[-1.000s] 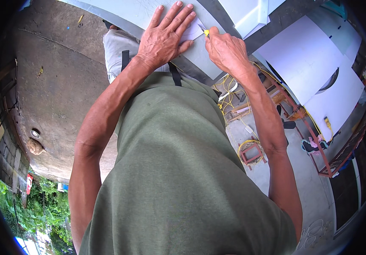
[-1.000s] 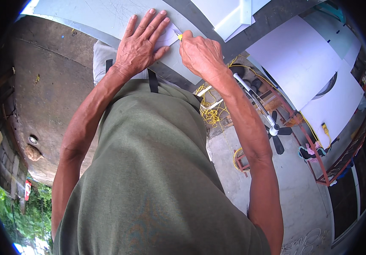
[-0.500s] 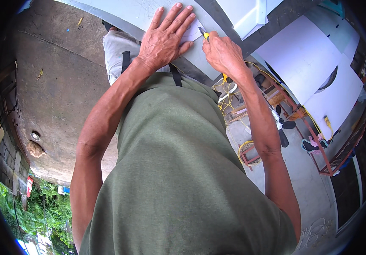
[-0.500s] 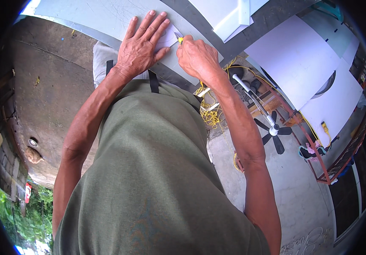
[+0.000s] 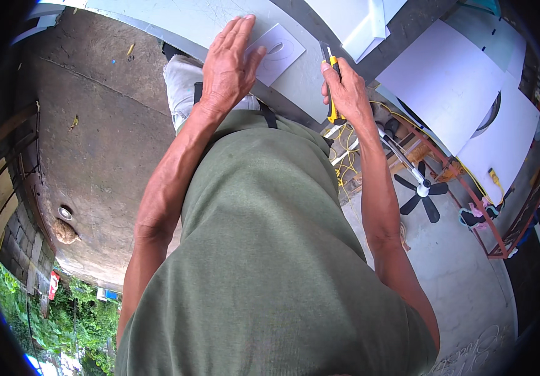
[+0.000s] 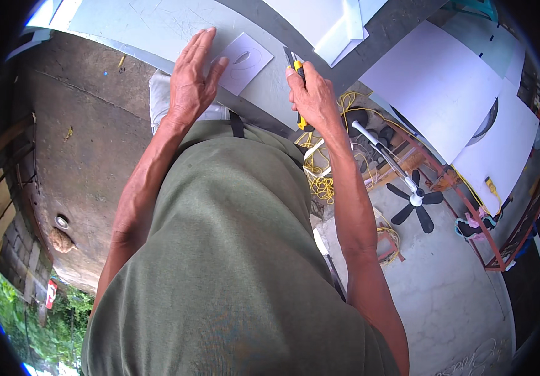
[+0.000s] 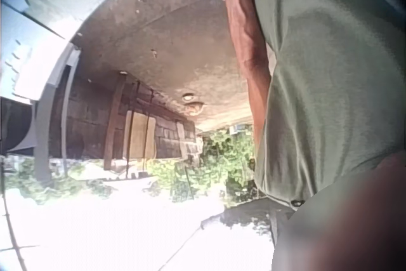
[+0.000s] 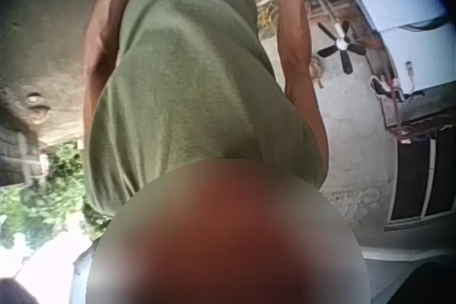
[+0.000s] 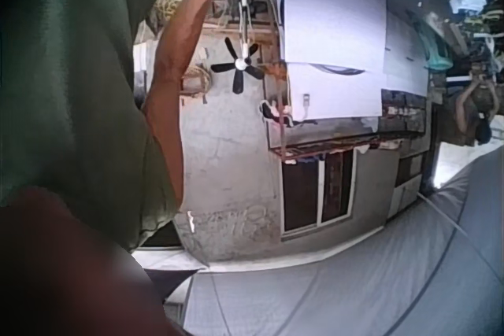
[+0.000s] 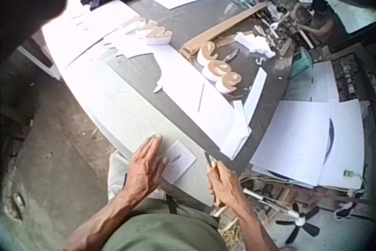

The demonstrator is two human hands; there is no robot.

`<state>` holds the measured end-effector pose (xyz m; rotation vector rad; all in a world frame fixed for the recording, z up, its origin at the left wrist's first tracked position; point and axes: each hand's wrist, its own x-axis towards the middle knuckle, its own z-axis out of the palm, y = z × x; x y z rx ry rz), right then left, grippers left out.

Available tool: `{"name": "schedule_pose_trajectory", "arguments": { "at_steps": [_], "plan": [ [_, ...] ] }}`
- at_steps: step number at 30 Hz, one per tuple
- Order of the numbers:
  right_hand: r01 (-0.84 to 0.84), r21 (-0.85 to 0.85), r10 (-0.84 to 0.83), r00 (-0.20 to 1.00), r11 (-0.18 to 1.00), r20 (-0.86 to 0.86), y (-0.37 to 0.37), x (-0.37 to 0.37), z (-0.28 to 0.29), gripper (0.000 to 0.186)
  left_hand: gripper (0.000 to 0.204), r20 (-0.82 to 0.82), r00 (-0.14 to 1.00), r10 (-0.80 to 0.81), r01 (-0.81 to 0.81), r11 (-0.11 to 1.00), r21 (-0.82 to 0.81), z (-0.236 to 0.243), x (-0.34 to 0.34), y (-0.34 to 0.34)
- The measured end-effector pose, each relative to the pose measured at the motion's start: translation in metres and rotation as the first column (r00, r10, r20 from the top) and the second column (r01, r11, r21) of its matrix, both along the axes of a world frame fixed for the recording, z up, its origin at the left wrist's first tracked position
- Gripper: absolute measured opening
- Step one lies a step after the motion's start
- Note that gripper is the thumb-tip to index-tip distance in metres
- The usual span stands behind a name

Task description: Cutting a shape out of white material using a utility knife on a workbench.

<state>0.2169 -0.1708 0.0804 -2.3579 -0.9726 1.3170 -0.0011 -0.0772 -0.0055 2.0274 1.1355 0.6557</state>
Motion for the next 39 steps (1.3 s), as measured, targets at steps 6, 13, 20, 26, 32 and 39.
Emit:
{"name": "schedule_pose_trajectory", "arguments": {
  "at_steps": [6, 13, 20, 26, 32, 39],
  "plan": [
    [0.048, 0.034, -0.044, 0.993, 0.998, -0.109, -0.013, -0.016, -0.020, 0.041, 0.025, -0.003, 0.977, 0.214, -0.196, 0.887, -0.418, 0.024, -0.048, -0.004],
    [0.266, 0.127, -0.242, 0.953, 0.955, -0.181, 0.000, -0.028, -0.033, 0.043, 0.029, -0.004, 0.993, 0.120, -0.104, 0.844, -0.525, 0.022, -0.045, -0.004],
    [0.277, 0.188, -0.247, 0.954, 0.942, -0.168, 0.015, -0.023, -0.039, 0.040, 0.037, -0.004, 0.995, 0.097, -0.079, 0.785, -0.614, 0.023, -0.033, -0.003],
    [0.230, 0.139, -0.197, 0.956, 0.963, -0.217, 0.022, -0.023, -0.035, 0.038, 0.056, -0.134, 0.991, 0.008, -0.057, 0.929, -0.366, 0.029, -0.022, -0.007],
    [0.020, 0.388, -0.050, 0.996, 0.921, 0.069, 0.033, -0.014, -0.037, 0.033, 0.084, -0.341, 0.937, -0.075, 0.077, 0.997, -0.008, 0.025, -0.006, -0.007],
    [-0.167, 0.532, 0.028, 0.965, 0.830, 0.259, 0.018, -0.018, -0.053, 0.031, 0.087, -0.334, 0.920, -0.206, 0.237, 0.970, 0.053, 0.018, 0.014, 0.002]
  ]
}}
